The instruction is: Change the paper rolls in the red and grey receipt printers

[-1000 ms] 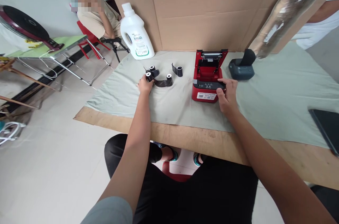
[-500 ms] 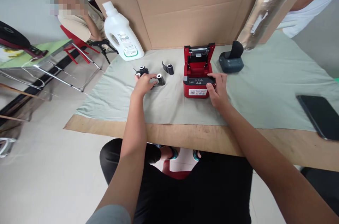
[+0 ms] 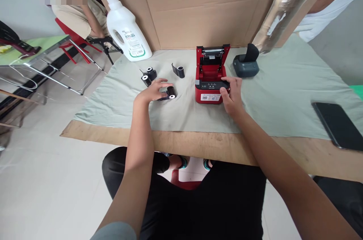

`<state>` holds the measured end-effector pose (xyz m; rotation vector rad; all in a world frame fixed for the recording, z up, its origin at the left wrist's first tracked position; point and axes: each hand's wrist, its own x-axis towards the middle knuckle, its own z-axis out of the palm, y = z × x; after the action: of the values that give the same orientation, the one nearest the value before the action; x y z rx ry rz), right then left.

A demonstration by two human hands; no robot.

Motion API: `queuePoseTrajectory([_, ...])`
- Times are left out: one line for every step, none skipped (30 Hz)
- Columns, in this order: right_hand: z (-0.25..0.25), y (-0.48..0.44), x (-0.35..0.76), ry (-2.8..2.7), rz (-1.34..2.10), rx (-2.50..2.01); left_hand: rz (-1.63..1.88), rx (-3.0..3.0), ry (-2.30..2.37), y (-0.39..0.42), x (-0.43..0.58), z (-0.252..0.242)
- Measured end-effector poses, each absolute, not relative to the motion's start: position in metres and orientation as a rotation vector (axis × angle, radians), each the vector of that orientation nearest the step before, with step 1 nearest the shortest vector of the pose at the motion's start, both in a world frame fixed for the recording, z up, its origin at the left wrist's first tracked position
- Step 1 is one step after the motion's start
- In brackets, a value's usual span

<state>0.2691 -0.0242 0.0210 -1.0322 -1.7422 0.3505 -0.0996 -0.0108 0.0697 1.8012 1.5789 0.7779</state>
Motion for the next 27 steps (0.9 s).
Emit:
queuePoseTrajectory([0.021,-0.024,0.269,-1.74,0.352,-1.032,0.719,1.861,1.602,-0.01,-0.097,0.068])
queuePoseTrajectory([0.021,-0.024,0.269,-1.737,0.355,-1.032,0.661,1.914,1.625,-0.009,-0.095,0.067])
queuePoseTrajectory([0.021,-0.024,0.269,-1.735,0.359,-1.031,0.628,1.956,1.642,-0.008,-0.093,0.065])
queuePoseTrajectory([0.021,-0.024,0.268,-1.734,0.363,-1.03,0.63,1.981,1.644,-0.007,-0.092,0.063])
queuePoseTrajectory([0.021,-0.025,0.268,-1.732,0.365,-1.029,0.664,1.985,1.631,-0.005,-0.092,0.062])
queuePoseTrajectory([0.021,-0.025,0.268,-1.728,0.36,-1.029,0.721,1.962,1.609,-0.004,-0.091,0.061])
queuePoseTrajectory([0.022,-0.026,0.267,-1.724,0.348,-1.031,0.79,1.913,1.581,-0.004,-0.091,0.061])
queuePoseTrajectory([0.024,-0.027,0.267,-1.719,0.325,-1.032,0.865,1.844,1.547,-0.003,-0.089,0.062])
queuePoseTrajectory([0.027,-0.028,0.267,-1.714,0.292,-1.034,0.94,1.772,1.503,-0.003,-0.087,0.064])
queuePoseTrajectory([0.031,-0.03,0.266,-1.709,0.251,-1.034,1.01,1.71,1.449,-0.004,-0.083,0.066])
queuePoseTrajectory([0.037,-0.032,0.265,-1.705,0.209,-1.032,1.074,1.662,1.39,-0.005,-0.079,0.069])
queuePoseTrajectory([0.045,-0.035,0.264,-1.709,0.176,-1.027,1.126,1.628,1.326,-0.006,-0.073,0.072])
queuePoseTrajectory([0.056,-0.037,0.262,-1.726,0.157,-1.018,1.158,1.607,1.258,-0.008,-0.067,0.075])
queuePoseTrajectory([0.068,-0.04,0.26,-1.759,0.15,-1.002,1.174,1.591,1.191,-0.01,-0.059,0.077])
queuePoseTrajectory([0.081,-0.042,0.256,-1.809,0.15,-0.982,1.173,1.575,1.131,-0.012,-0.052,0.078])
queuePoseTrajectory([0.095,-0.044,0.251,-1.878,0.156,-0.962,1.164,1.553,1.076,-0.015,-0.043,0.078])
queuePoseTrajectory([0.109,-0.045,0.245,-1.964,0.157,-0.942,1.152,1.53,1.024,-0.017,-0.034,0.077])
queuePoseTrajectory([0.123,-0.044,0.239,-2.069,0.165,-0.931,1.147,1.502,0.977,-0.019,-0.025,0.075])
queuePoseTrajectory([0.135,-0.043,0.232,-2.189,0.188,-0.924,1.154,1.469,0.934,-0.02,-0.016,0.072])
queuePoseTrajectory([0.146,-0.039,0.226,-2.317,0.233,-0.92,1.169,1.432,0.898,-0.022,-0.006,0.069])
queuePoseTrajectory([0.155,-0.035,0.22,-2.434,0.284,-0.92,1.194,1.386,0.873,-0.023,0.003,0.066])
queuePoseTrajectory([0.162,-0.03,0.216,-2.524,0.325,-0.922,1.225,1.333,0.858,-0.024,0.011,0.062])
queuePoseTrajectory([0.168,-0.024,0.213,-2.582,0.349,-0.926,1.258,1.279,0.85,-0.024,0.018,0.059])
queuePoseTrajectory([0.171,-0.018,0.211,-2.607,0.348,-0.934,1.29,1.238,0.842,-0.024,0.024,0.055])
queuePoseTrajectory([0.173,-0.012,0.212,-2.604,0.328,-0.946,1.319,1.226,0.833,-0.024,0.028,0.052])
queuePoseTrajectory([0.174,-0.006,0.215,-2.584,0.303,-0.962,1.349,1.254,0.827,-0.024,0.03,0.05])
queuePoseTrajectory([0.174,0.0,0.22,-2.56,0.287,-0.984,1.379,1.328,0.828,-0.025,0.031,0.047])
